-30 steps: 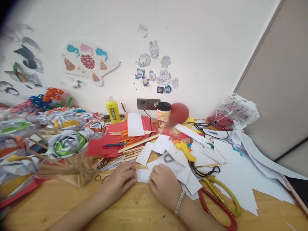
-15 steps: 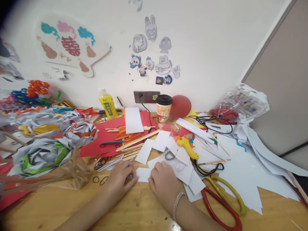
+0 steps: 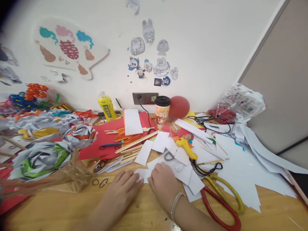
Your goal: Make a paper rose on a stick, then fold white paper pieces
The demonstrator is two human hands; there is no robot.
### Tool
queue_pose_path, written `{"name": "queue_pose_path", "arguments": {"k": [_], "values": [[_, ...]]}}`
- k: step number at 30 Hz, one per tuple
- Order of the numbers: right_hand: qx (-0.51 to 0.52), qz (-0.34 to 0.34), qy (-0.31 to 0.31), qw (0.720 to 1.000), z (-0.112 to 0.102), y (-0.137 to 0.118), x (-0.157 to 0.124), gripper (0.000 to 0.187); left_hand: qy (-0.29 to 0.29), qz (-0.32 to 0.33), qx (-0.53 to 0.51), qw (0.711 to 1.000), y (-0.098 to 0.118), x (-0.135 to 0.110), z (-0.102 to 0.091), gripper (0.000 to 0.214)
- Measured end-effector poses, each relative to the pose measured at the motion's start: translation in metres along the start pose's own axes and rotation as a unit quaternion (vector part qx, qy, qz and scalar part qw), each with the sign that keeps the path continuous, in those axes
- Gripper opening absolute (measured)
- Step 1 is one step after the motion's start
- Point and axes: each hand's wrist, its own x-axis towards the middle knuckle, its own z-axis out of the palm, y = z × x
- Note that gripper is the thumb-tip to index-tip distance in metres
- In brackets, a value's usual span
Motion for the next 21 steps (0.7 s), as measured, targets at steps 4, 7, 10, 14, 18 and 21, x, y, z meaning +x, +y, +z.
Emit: {"name": "queue_pose_path", "arguments": {"k": [4,7,10,14,18,21], "values": [[-0.028,-0.015,-0.002,0.999,0.001,0.000,0.001,0.013,-0.031,-0.003,-0.013,0.999,0.000,0.001,-0.003,0.025],[-0.031,-0.016,0.002,0.999,0.002,0.001,0.001,0.014,-0.039,-0.013,-0.009,0.999,0.001,0.003,-0.003,0.028],[-0.025,-0.002,0.003,1.000,0.003,0.001,0.001,0.015,-0.051,-0.004,0.021,0.998,0.003,0.004,-0.004,0.027],[0.018,0.037,-0.002,0.999,0.000,0.003,0.000,0.013,-0.068,-0.027,0.050,0.996,0.002,0.001,-0.007,0.022],[0.085,0.054,-0.030,0.994,-0.006,0.008,-0.001,0.010,-0.062,-0.055,0.064,0.994,-0.001,-0.006,-0.009,0.023],[0.119,0.054,-0.044,0.990,-0.009,0.013,-0.002,0.009,-0.077,-0.074,0.051,0.993,-0.003,-0.010,-0.010,0.024]]}}
